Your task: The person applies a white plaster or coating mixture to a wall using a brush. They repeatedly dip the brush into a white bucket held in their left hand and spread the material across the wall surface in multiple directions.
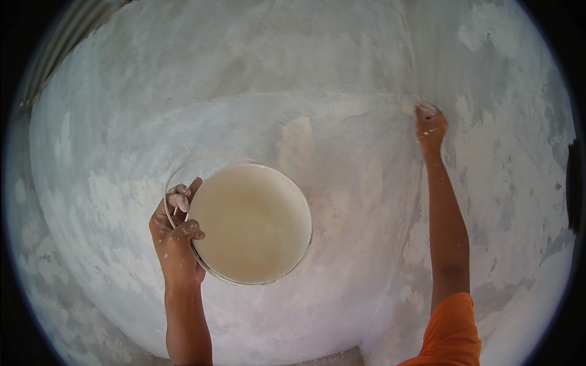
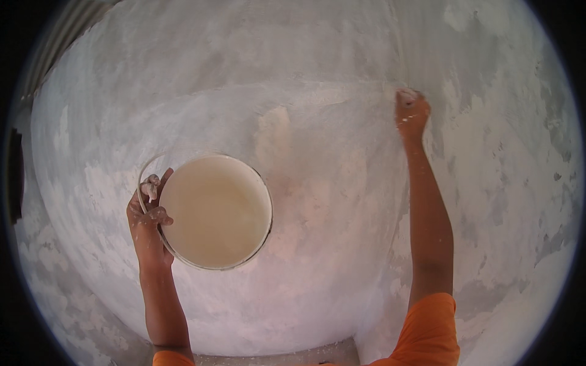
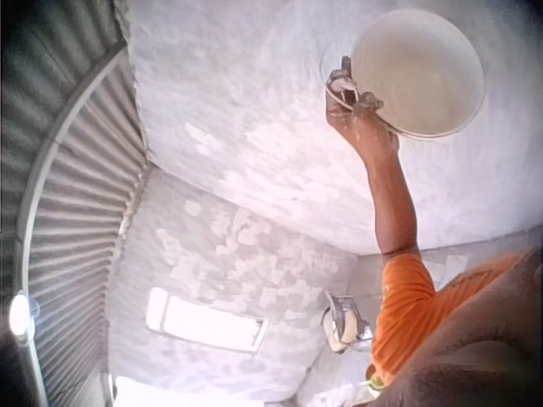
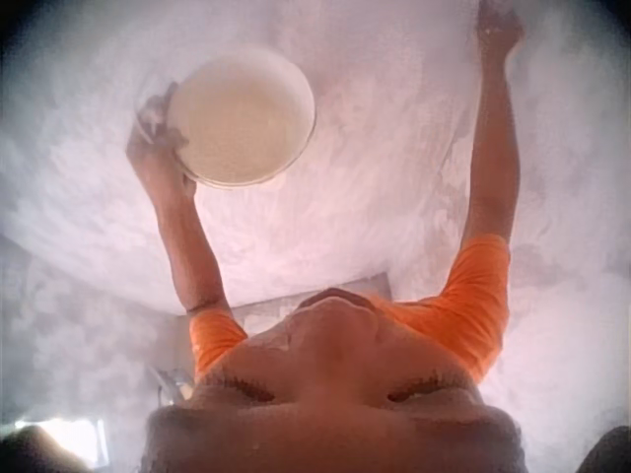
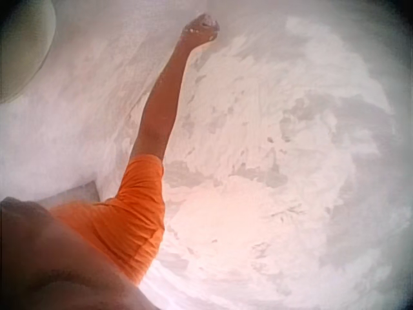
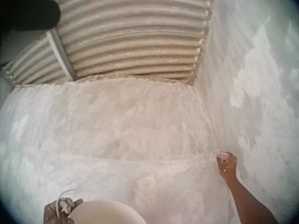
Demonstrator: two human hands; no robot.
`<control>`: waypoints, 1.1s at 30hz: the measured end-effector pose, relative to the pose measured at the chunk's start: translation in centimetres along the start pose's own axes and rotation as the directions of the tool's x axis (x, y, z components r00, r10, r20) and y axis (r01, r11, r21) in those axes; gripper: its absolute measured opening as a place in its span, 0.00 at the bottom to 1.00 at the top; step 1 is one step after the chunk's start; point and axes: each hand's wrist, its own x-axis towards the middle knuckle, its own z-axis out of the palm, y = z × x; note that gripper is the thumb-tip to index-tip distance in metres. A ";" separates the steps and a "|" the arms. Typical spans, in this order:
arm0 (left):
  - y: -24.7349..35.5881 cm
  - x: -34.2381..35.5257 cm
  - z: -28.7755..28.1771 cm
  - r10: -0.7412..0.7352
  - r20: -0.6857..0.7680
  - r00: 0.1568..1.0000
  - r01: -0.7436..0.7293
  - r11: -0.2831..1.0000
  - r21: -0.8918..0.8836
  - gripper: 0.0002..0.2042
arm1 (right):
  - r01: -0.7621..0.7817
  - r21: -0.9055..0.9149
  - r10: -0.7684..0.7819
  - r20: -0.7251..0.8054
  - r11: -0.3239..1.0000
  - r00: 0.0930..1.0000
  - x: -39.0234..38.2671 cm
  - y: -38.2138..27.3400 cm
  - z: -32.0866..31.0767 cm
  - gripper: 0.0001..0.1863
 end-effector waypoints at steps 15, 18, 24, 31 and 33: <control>2.5 0.8 1.9 -0.019 -0.093 0.995 0.011 0.997 -0.082 0.13 | 0.204 0.676 -0.658 0.528 0.708 0.537 -4.0 -11.5 1.5 0.08; 3.0 1.0 2.2 -0.023 -0.153 0.988 0.019 0.999 -0.026 0.13 | 0.105 0.338 -0.275 0.507 0.935 0.817 2.3 -7.4 2.7 0.09; 4.3 2.3 3.9 0.035 -0.186 0.982 -0.020 0.996 0.082 0.13 | 0.089 0.191 -0.133 0.229 0.977 0.964 6.8 -3.9 5.8 0.13; 4.4 2.6 5.2 0.127 -0.254 0.959 -0.099 0.988 0.122 0.12 | 0.097 0.715 -0.690 0.617 0.693 0.378 -6.3 -14.5 4.7 0.12; 4.7 2.2 5.3 0.126 -0.284 0.950 -0.098 0.989 0.113 0.12 | 0.123 0.685 -0.682 0.657 0.718 0.323 -5.4 -15.7 3.8 0.11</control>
